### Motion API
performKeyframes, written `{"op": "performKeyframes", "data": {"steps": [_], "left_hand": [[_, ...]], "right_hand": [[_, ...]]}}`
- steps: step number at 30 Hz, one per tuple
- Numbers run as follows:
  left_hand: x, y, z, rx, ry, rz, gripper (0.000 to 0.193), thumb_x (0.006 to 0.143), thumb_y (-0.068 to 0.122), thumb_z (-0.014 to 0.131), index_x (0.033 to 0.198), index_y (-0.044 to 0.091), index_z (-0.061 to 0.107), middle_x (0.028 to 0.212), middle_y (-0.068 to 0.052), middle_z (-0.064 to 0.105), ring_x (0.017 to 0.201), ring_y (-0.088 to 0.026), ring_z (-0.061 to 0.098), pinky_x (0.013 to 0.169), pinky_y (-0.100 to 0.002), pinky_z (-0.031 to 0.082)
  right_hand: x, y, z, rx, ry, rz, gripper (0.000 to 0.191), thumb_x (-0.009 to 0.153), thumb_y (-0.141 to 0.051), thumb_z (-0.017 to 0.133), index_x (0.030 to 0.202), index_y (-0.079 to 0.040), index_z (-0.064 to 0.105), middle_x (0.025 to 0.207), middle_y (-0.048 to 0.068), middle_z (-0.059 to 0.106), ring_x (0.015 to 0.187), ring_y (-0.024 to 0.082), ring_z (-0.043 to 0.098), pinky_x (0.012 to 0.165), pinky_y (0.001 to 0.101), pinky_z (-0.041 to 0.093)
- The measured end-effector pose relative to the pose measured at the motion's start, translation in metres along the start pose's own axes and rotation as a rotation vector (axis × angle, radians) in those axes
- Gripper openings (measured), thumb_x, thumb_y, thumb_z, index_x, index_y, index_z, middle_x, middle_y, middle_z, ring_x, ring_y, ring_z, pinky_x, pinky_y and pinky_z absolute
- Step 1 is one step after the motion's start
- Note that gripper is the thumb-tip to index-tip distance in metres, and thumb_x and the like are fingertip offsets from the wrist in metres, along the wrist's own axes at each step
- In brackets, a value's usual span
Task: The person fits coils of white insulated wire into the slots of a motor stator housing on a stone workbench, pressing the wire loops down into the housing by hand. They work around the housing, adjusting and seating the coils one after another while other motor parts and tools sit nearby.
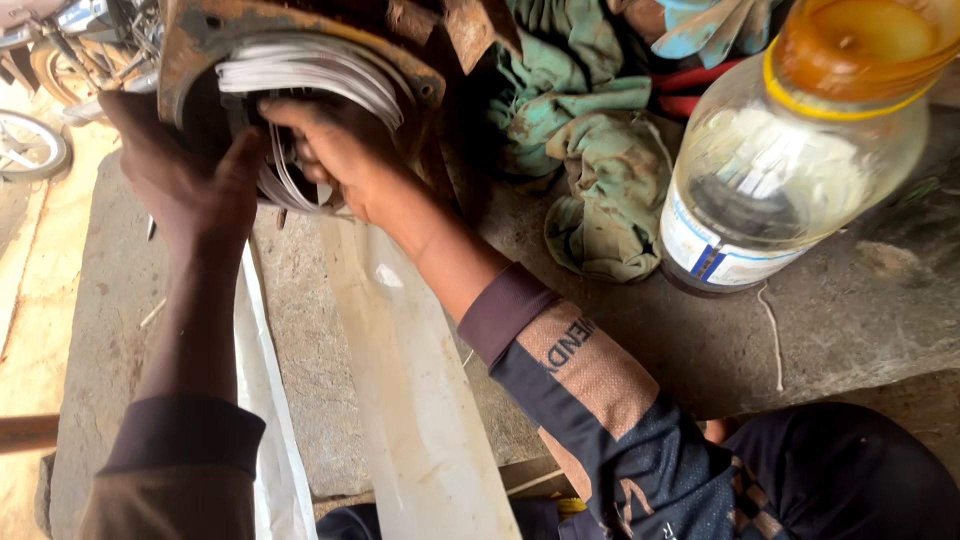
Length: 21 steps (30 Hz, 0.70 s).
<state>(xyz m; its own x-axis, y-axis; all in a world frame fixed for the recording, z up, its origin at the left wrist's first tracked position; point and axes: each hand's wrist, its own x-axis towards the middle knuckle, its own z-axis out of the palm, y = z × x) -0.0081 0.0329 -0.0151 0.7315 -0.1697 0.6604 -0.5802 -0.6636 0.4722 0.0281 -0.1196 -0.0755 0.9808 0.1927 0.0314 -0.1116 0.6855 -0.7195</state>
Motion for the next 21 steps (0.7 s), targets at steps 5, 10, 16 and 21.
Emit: {"op": "performKeyframes", "data": {"steps": [5,10,16,21], "left_hand": [[0.000,0.010,-0.012,0.337,-0.091,0.066,0.060,0.089,0.010,0.086,0.124,0.000,0.038,0.095,-0.019,0.072,0.079,-0.032,0.072,0.071,-0.036,0.061],[0.007,0.015,-0.023,0.412,-0.171,0.216,0.063,0.088,0.007,0.089,0.124,-0.003,0.037,0.094,-0.018,0.072,0.081,-0.030,0.074,0.073,-0.037,0.060],[0.004,0.015,-0.016,0.374,-0.120,0.238,0.060,0.089,0.002,0.082,0.130,0.001,0.038,0.104,-0.016,0.074,0.090,-0.028,0.077,0.079,-0.034,0.063],[0.005,0.014,-0.014,0.328,-0.094,0.140,0.060,0.089,0.011,0.083,0.125,-0.001,0.037,0.091,-0.014,0.071,0.077,-0.030,0.074,0.068,-0.038,0.060]], "right_hand": [[-0.006,0.002,0.005,-0.098,0.104,0.159,0.022,0.088,-0.036,0.074,0.087,-0.016,0.064,0.068,-0.007,0.048,0.055,0.005,0.047,0.044,0.0294,0.046],[-0.006,0.005,0.006,-0.093,0.061,-0.191,0.025,0.085,-0.031,0.076,0.083,-0.007,0.070,0.068,-0.002,0.063,0.059,0.009,0.061,0.052,0.0250,0.054],[-0.005,0.005,0.002,-0.038,0.051,-0.150,0.026,0.085,-0.029,0.081,0.085,-0.006,0.071,0.068,0.000,0.064,0.058,0.010,0.061,0.050,0.0244,0.055],[0.002,0.009,-0.001,0.028,0.106,-0.077,0.025,0.090,-0.028,0.073,0.093,-0.004,0.073,0.078,0.003,0.071,0.061,0.010,0.065,0.051,0.0266,0.060]]}}
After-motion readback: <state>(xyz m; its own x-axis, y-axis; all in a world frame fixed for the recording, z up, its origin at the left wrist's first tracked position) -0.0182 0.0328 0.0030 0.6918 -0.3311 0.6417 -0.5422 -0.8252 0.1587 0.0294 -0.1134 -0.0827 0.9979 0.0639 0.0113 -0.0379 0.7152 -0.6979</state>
